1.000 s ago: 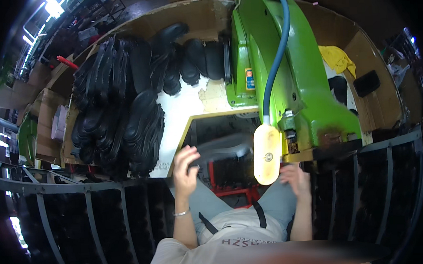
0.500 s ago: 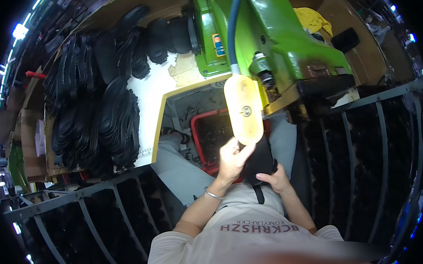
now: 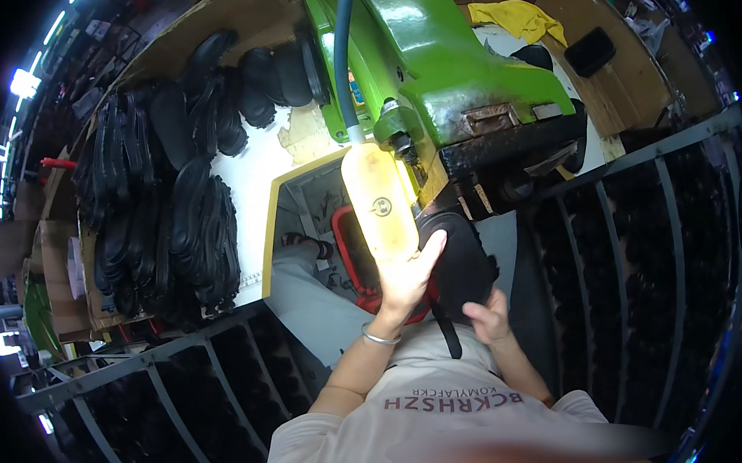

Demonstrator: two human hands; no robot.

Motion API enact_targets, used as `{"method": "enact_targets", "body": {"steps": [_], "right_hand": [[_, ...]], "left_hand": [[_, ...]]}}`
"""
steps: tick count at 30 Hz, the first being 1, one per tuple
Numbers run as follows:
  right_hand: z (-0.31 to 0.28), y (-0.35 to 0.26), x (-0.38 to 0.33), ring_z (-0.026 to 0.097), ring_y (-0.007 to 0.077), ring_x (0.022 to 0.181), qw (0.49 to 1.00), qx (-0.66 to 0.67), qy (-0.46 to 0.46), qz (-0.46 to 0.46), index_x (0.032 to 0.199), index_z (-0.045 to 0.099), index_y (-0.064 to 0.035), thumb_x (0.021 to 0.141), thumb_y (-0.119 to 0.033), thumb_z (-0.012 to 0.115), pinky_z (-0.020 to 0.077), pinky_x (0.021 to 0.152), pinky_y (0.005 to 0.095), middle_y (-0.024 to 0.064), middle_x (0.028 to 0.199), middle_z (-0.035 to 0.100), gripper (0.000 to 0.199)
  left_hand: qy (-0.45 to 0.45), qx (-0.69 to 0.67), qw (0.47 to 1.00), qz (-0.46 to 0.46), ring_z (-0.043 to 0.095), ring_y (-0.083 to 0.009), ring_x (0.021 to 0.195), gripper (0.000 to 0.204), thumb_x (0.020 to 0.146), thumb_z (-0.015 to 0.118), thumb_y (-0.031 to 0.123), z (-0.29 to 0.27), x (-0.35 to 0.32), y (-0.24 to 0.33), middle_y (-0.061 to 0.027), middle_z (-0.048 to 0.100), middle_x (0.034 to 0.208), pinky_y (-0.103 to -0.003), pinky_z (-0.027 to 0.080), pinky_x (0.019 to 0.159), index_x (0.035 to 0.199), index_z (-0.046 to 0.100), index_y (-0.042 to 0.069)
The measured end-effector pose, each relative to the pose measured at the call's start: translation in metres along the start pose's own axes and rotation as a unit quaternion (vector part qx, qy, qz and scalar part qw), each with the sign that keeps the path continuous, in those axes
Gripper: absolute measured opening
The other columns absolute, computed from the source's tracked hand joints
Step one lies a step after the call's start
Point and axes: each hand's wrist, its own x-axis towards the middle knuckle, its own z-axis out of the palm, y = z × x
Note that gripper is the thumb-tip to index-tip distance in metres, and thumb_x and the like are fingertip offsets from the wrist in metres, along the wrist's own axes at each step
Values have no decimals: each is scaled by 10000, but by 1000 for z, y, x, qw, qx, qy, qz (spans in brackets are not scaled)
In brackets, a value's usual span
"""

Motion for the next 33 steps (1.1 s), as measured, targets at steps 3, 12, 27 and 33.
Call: {"method": "enact_targets", "body": {"steps": [3, 12, 27, 33], "right_hand": [[-15, -25, 9, 579, 205, 1014, 993, -26, 62, -96, 1135, 496, 45, 689, 45, 637, 442, 929, 326, 127, 1099, 588, 467], [7, -95, 82, 585, 157, 905, 981, -66, 61, -175, 1103, 489, -2, 735, 12, 624, 465, 846, 276, 95, 980, 596, 392], [91, -78, 114, 578, 75, 740, 967, -149, -115, -170, 837, 630, -19, 677, 27, 711, 461, 700, 217, 0, 817, 631, 185], [89, -58, 99, 573, 105, 874, 961, -208, -66, -172, 1045, 564, -23, 712, -36, 740, 463, 794, 268, 33, 963, 611, 377]], "left_hand": [[-4, -4, 1000, -11, 554, -35, 711, 121, 821, 659, -19, -4, -1, 3, -11, 628, 810, -168, 448, 643, 931, 611, -33], [-58, 13, 998, 5, 599, -101, 819, 224, 793, 652, -68, -27, 8, 23, -60, 630, 911, -215, 491, 741, 1004, 583, -39], [-130, 54, 985, -98, 603, -105, 860, 297, 779, 679, -24, -106, -28, 32, -89, 651, 951, -232, 480, 783, 1057, 585, -63], [-159, 139, 976, -48, 582, -133, 956, 324, 811, 658, -16, -47, 9, 11, -88, 624, 1031, -251, 456, 863, 1118, 558, -39]]}}
